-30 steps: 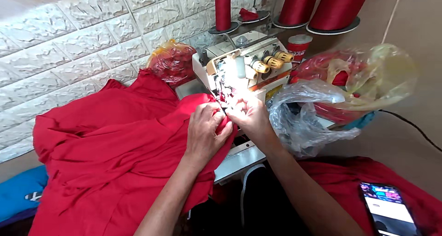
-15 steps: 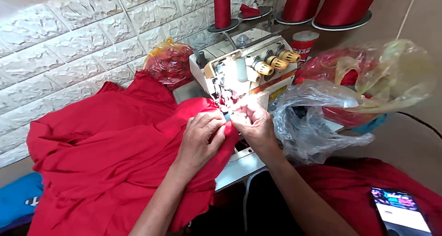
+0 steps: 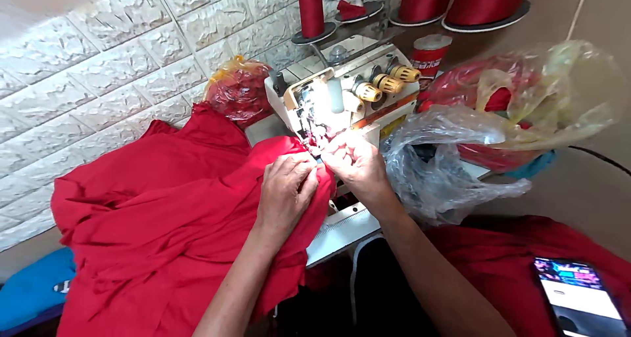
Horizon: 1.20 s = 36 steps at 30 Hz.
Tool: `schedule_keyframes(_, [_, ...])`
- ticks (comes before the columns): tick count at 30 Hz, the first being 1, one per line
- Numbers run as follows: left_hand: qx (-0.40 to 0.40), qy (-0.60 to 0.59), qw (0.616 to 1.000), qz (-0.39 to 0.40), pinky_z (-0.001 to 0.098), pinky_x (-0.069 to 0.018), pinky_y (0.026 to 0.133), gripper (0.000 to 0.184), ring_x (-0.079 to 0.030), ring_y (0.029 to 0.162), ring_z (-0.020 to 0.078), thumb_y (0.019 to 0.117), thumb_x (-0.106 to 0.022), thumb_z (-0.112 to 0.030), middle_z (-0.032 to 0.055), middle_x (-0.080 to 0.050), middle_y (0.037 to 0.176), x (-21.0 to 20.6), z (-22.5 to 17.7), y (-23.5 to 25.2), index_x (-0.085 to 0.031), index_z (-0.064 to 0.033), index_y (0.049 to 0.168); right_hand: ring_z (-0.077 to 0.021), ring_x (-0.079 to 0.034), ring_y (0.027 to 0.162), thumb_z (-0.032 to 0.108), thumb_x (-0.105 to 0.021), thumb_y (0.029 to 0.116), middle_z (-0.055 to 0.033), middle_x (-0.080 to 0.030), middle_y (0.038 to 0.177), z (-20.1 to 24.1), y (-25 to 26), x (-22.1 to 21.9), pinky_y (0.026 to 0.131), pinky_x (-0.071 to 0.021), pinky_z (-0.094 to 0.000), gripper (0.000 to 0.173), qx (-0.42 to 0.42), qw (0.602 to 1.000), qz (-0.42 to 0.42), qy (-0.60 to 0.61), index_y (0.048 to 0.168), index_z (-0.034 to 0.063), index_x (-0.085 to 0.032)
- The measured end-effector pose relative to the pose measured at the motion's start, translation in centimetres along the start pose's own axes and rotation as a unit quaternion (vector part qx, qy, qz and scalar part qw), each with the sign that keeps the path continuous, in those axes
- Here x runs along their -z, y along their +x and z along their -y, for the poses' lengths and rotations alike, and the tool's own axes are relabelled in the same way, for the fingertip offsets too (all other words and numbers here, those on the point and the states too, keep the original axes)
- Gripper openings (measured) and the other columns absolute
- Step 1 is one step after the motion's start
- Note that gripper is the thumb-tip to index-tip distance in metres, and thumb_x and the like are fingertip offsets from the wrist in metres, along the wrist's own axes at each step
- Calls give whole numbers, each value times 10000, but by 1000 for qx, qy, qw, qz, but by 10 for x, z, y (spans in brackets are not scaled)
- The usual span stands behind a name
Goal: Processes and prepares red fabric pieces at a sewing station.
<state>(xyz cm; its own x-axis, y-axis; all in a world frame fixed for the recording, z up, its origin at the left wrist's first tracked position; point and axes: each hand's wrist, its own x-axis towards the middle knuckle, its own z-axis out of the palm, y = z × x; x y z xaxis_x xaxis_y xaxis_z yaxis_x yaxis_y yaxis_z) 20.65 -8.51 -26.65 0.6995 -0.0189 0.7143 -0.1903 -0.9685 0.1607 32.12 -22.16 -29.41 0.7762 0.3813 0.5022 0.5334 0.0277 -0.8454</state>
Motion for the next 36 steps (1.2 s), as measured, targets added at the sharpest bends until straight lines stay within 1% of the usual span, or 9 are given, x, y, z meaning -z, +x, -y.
schedule_keyframes(6, [-4,8,1000,16,392,-505,971,167,-658,1136,206,967,-634,-123,76,-732,1147,2,-1,2,-783,-56,1004,-67,-467,520,285,-663,957,55,-561,623,4,-20,10,514,-413,-283,193,131,986,-6,-104,1033,154,-783])
schedule_keyframes(8, [-5,6,1000,20,390,-508,971,166,-660,1133,203,963,-635,-122,75,-731,1154,3,0,2,-782,-55,1002,-85,-464,526,310,-642,973,51,-561,614,2,-26,9,542,-397,-310,223,144,982,-2,-125,1060,166,-788])
schedule_keyframes(12, [-3,15,1000,20,402,-504,986,177,-660,1148,203,969,-629,-133,73,-735,1159,2,2,4,-786,-62,1007,-126,-469,485,314,-618,983,29,-536,562,0,-28,2,500,-389,-340,244,156,976,-33,-149,1052,152,-787])
schedule_keyframes(18, [18,104,994,-5,543,-349,1079,231,-668,1150,174,987,-592,-207,14,-755,1157,-2,-1,2,-810,-133,1009,-181,-548,514,305,-585,1014,-24,-623,627,-5,-37,-5,508,-436,-373,267,163,972,-57,-161,1075,132,-779])
schedule_keyframes(27, [87,88,992,5,619,-262,1116,236,-633,1207,139,996,-589,-255,-54,-749,1161,1,-1,3,-815,-200,1036,-208,-526,449,324,-564,1004,-39,-571,542,11,-57,-18,459,-416,-368,375,173,956,-57,-229,1196,72,-765])
schedule_keyframes(29, [120,71,990,37,659,-208,1124,246,-591,1279,177,1012,-582,-275,-60,-745,1179,7,1,7,-815,-204,1051,-226,-540,441,354,-552,1006,-45,-556,524,20,-57,-21,449,-422,-387,420,165,951,-32,-260,1202,42,-755])
schedule_keyframes(33, [211,3,974,83,744,-43,1144,269,-341,1506,310,1025,-593,-334,-63,-696,1326,16,10,19,-806,-206,1130,-276,-580,468,397,-534,1021,-75,-568,535,34,-52,-25,455,-435,-423,457,145,943,12,-300,1211,39,-746])
schedule_keyframes(34, [231,-26,969,85,752,-52,1144,282,-277,1533,338,1027,-594,-331,-38,-660,1390,15,15,20,-793,-191,1168,-296,-600,490,403,-530,1027,-88,-586,551,37,-50,-24,470,-449,-444,465,136,943,29,-302,1240,44,-735])
schedule_keyframes(36, [255,-50,962,78,715,-223,1139,342,-235,1532,401,1019,-617,-365,49,-531,1532,13,26,21,-744,-168,1267,-318,-629,545,423,-521,1040,-100,-625,598,41,-47,-21,512,-471,-475,489,118,945,61,-298,1341,76,-688])
